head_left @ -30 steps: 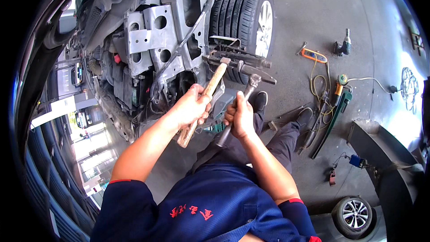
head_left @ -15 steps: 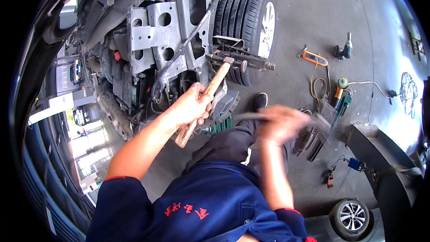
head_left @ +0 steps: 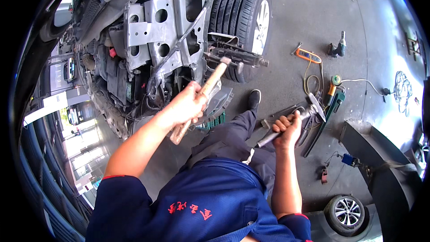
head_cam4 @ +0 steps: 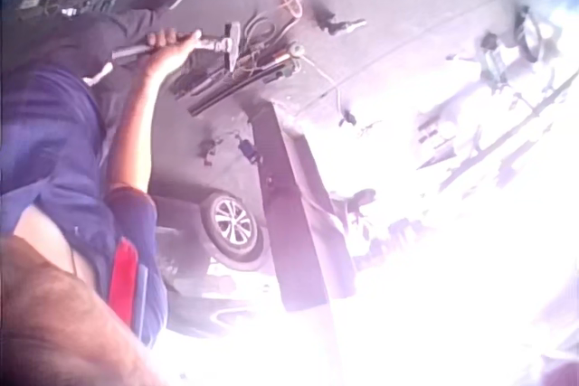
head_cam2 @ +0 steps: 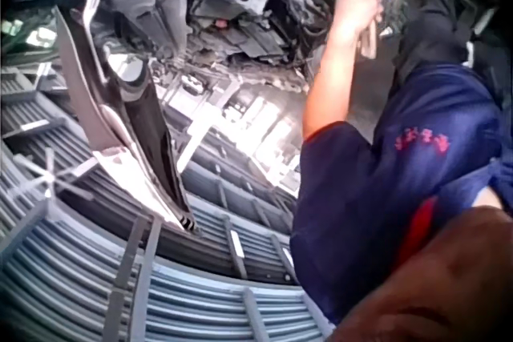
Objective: The person repairs a damaged car frame by hammering it with hammers, grinding the metal using an angle grinder, and then hammering the frame again.
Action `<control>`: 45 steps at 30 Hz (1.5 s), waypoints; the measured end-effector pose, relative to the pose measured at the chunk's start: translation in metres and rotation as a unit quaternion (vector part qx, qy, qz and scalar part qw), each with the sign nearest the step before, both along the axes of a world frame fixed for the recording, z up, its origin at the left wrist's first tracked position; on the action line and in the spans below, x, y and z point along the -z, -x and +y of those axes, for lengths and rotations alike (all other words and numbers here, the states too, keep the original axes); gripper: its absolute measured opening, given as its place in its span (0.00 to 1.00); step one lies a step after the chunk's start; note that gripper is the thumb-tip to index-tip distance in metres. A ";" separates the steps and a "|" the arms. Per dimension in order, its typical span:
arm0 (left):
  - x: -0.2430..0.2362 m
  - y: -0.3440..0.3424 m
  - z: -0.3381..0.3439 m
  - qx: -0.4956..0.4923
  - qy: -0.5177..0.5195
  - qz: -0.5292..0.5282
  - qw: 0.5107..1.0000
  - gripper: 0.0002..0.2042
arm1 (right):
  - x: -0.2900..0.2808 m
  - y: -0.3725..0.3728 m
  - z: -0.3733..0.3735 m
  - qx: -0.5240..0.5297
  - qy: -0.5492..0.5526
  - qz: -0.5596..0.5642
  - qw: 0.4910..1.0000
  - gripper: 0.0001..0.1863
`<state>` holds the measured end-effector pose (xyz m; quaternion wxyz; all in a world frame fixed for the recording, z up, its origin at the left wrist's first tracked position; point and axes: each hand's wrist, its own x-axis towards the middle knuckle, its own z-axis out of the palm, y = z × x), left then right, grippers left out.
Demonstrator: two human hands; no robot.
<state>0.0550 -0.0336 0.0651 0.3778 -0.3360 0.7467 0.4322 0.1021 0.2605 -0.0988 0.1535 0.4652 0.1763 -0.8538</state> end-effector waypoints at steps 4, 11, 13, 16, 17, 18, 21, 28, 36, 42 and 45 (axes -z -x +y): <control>0.002 0.008 -0.007 -0.018 -0.007 -0.018 1.000 0.09 | -0.018 0.009 -0.068 -0.090 0.047 0.030 0.994 0.22; 0.000 0.012 -0.008 -0.016 -0.012 -0.025 0.999 0.10 | -0.026 0.012 -0.123 -0.166 0.193 0.055 0.966 0.21; -0.001 0.013 -0.009 -0.005 -0.005 -0.028 1.000 0.10 | -0.030 0.018 -0.076 -0.153 0.129 0.076 0.977 0.21; 0.000 0.008 -0.014 -0.032 -0.015 -0.027 0.999 0.09 | -0.043 0.030 0.010 -0.025 -0.121 0.149 0.981 0.19; -0.002 0.010 -0.012 -0.027 -0.019 -0.032 0.999 0.09 | -0.047 0.037 0.038 0.045 -0.256 0.143 0.955 0.21; -0.003 0.012 -0.013 -0.028 -0.020 -0.032 0.999 0.09 | -0.040 0.039 0.072 0.174 -0.203 0.172 0.948 0.22; -0.005 0.012 -0.015 -0.026 -0.017 -0.032 0.999 0.09 | -0.035 0.040 0.085 0.290 -0.255 0.137 0.912 0.29; -0.002 0.004 -0.002 0.021 -0.018 -0.058 0.998 0.08 | -0.076 0.002 -0.123 -0.146 0.158 0.006 0.977 0.19; 0.020 -0.102 0.050 -0.076 -0.102 -0.081 0.988 0.15 | 0.086 -0.085 0.149 -0.196 -0.157 -0.123 0.960 0.12; 0.051 -0.218 0.052 -0.121 -0.108 -0.036 0.986 0.13 | 0.221 -0.141 0.381 -0.696 -0.324 -0.249 0.590 0.15; 0.066 -0.303 0.059 -0.158 0.013 -0.092 0.983 0.14 | 0.214 -0.200 0.467 -0.902 -0.369 0.094 0.205 0.18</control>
